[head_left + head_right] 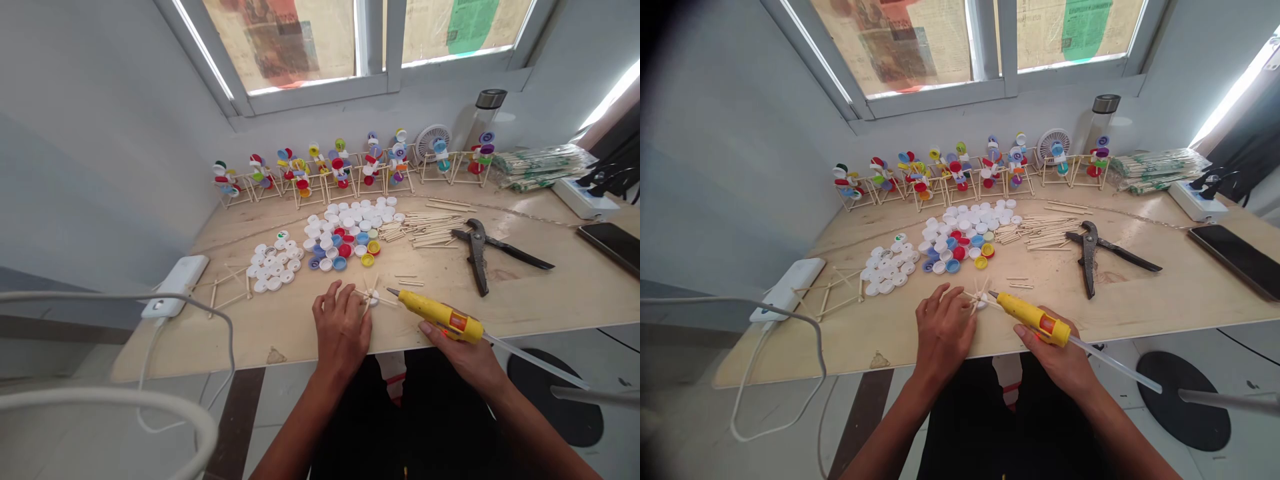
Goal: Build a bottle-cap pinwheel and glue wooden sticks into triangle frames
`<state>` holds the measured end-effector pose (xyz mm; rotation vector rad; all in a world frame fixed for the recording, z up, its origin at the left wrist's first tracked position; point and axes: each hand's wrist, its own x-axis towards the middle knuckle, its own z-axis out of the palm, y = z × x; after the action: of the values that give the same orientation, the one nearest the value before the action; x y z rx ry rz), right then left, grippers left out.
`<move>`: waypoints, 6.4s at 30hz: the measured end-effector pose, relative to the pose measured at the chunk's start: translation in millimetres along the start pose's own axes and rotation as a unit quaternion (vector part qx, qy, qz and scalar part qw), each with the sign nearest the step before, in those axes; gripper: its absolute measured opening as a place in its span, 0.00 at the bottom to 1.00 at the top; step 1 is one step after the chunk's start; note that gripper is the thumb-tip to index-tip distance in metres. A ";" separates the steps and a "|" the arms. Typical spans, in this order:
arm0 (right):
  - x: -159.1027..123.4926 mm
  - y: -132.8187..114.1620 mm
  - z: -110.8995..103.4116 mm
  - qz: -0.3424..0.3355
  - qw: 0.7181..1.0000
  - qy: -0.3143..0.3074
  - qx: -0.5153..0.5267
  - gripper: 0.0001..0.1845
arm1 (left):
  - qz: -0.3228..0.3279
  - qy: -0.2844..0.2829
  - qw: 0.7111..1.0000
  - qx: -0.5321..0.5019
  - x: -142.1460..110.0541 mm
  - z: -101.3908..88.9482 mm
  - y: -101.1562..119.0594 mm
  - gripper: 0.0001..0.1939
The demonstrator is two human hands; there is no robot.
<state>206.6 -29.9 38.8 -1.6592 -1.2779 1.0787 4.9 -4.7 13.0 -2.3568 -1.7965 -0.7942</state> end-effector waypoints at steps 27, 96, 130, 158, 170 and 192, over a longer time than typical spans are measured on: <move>3.4 4.7 -34.2 0.060 0.985 0.147 0.069 0.21 | 0.237 -0.138 0.960 0.052 107.9 44.8 46.1 0.09; -9.1 -9.9 -5.5 -0.298 0.925 -0.059 -0.229 0.16 | -0.436 -0.101 0.558 -0.698 -2.8 -38.6 22.0 0.12; -4.3 -5.4 -3.6 -0.291 0.928 -0.040 -0.229 0.16 | -0.445 -0.104 0.558 -0.693 -2.0 -36.7 20.2 0.12; 3.7 19.0 -4.7 -0.123 0.982 -0.083 -0.120 0.13 | -0.166 -0.055 0.937 -0.303 -4.9 -11.7 -17.5 0.10; 6.3 20.7 -3.6 -0.130 0.980 -0.088 -0.123 0.15 | -0.089 -0.061 0.971 -0.211 -6.8 -11.5 -20.0 0.10; 5.3 16.1 -3.4 -0.120 0.982 -0.088 -0.116 0.16 | -0.071 -0.081 0.976 -0.192 -3.5 -11.8 -20.5 0.10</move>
<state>215.8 -28.3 24.3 -1.5496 -1.7275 0.9753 -18.8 -5.6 16.6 -2.6126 -2.0562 -1.0852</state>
